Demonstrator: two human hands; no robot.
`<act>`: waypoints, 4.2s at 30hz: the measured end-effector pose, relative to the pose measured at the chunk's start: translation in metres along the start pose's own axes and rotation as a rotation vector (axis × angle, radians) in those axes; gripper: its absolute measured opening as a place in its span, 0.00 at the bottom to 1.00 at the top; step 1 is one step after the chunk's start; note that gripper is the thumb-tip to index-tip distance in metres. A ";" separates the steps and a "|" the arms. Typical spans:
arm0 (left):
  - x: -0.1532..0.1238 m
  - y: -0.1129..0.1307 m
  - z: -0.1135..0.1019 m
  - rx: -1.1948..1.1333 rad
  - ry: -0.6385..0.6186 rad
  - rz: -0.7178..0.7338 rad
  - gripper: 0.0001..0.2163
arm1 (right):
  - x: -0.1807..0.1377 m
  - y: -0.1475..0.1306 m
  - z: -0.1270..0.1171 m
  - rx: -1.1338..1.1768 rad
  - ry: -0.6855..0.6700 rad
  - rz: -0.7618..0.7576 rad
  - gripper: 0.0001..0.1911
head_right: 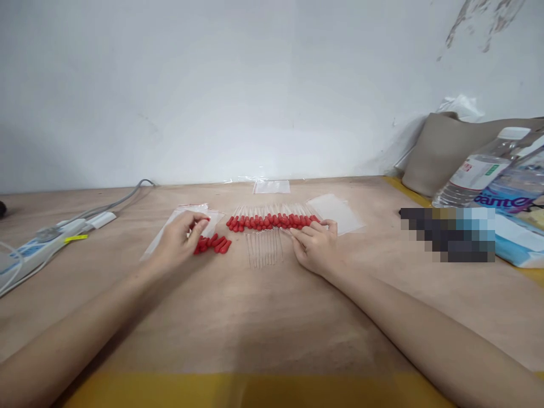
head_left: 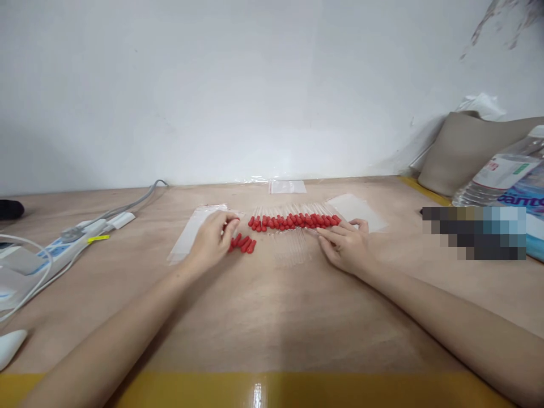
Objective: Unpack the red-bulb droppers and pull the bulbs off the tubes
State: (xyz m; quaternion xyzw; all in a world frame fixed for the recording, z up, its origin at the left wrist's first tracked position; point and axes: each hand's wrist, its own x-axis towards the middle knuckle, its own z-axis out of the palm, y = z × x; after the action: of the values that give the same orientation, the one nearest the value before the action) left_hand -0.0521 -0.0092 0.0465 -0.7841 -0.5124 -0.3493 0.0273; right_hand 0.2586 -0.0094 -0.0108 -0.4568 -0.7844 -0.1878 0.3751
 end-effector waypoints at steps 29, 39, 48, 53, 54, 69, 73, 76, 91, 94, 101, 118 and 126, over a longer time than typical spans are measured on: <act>0.022 -0.067 -0.019 -0.094 -0.477 -0.611 0.17 | 0.008 -0.039 0.000 0.049 -0.442 0.273 0.15; 0.033 -0.038 -0.002 0.041 -0.244 -0.288 0.12 | 0.008 -0.034 0.001 0.131 -0.407 0.290 0.13; 0.069 -0.018 0.038 0.047 -0.448 -0.517 0.14 | 0.010 -0.034 0.000 0.143 -0.407 0.310 0.12; 0.079 -0.024 0.049 -0.078 -0.535 -0.636 0.16 | 0.010 -0.034 -0.001 0.158 -0.385 0.295 0.12; 0.080 -0.023 0.050 -0.098 -0.545 -0.652 0.16 | 0.010 -0.035 -0.001 0.160 -0.380 0.291 0.12; 0.068 -0.021 0.031 0.007 -0.271 -0.515 0.13 | 0.009 -0.034 0.001 0.181 -0.384 0.322 0.11; 0.045 -0.016 0.028 0.010 -0.031 -0.211 0.14 | 0.006 -0.031 0.006 0.189 -0.242 0.316 0.16; 0.018 -0.003 0.031 -0.058 0.006 0.056 0.12 | 0.005 -0.031 0.006 0.179 -0.066 0.233 0.23; -0.020 0.027 0.061 -0.157 0.009 0.380 0.07 | 0.009 -0.040 0.002 0.117 -0.173 -0.113 0.14; -0.020 0.031 0.062 -0.138 0.013 0.397 0.07 | 0.012 -0.043 -0.001 0.118 -0.231 -0.138 0.13; -0.017 0.036 0.066 -0.080 -0.001 0.456 0.07 | 0.010 -0.041 0.005 0.180 -0.226 -0.202 0.14; -0.018 0.043 0.049 0.056 -0.208 0.593 0.11 | 0.005 -0.036 -0.003 0.080 -0.135 -0.422 0.14; -0.020 0.042 0.045 -0.056 -0.320 0.580 0.13 | 0.004 -0.032 -0.001 0.003 0.164 -0.626 0.04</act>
State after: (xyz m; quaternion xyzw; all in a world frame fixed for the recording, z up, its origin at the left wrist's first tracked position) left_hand 0.0016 -0.0268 0.0139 -0.9427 -0.2556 -0.2132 0.0230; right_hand 0.2307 -0.0238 -0.0053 -0.1763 -0.8542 -0.3292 0.3618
